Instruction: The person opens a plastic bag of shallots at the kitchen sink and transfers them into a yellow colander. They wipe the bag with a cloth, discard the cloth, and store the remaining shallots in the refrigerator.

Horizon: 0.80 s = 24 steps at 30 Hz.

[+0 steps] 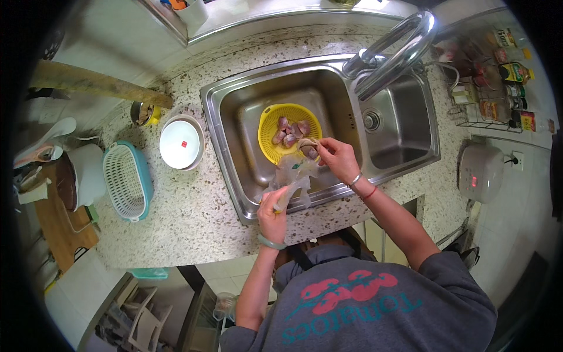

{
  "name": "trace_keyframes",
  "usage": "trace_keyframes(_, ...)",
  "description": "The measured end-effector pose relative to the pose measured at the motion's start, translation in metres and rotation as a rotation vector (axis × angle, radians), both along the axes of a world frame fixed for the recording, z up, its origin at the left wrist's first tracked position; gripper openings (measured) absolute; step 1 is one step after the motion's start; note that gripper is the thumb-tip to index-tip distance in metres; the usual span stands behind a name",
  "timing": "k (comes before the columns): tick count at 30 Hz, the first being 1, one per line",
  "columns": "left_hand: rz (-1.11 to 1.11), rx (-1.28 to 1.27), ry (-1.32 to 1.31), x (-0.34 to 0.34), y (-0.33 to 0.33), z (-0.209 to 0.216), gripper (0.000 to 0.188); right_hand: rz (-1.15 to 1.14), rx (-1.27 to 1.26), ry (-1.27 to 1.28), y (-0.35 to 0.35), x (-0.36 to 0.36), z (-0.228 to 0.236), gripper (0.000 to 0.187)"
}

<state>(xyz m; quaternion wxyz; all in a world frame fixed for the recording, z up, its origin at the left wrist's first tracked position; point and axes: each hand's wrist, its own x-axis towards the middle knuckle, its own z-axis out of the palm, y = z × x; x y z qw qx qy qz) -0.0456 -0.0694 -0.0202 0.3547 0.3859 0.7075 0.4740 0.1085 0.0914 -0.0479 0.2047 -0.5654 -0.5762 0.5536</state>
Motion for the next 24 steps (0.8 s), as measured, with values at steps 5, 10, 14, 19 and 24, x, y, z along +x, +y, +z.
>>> trace_keyframes(5,-0.077,0.111,0.146,-0.004,0.001,0.013,0.027,0.149,0.008,-0.083,-0.009,0.016,0.002,0.034)
trace_keyframes(10,-0.207,0.209,0.220,0.006,0.011,0.033,0.027,0.062,-0.778,0.010,-0.025,0.027,0.032,0.068)
trace_keyframes(14,-0.318,0.279,0.234,0.025,0.013,0.035,0.029,0.232,-0.858,0.128,-0.034,0.034,0.041,0.044)
trace_keyframes(19,-0.347,0.250,0.181,0.029,0.008,0.041,0.038,0.021,-0.581,0.327,-0.042,0.030,0.052,0.013)
trace_keyframes(24,-0.042,0.111,-0.568,0.031,-0.017,0.030,0.055,-0.035,-0.426,0.433,-0.038,0.028,0.069,0.009)
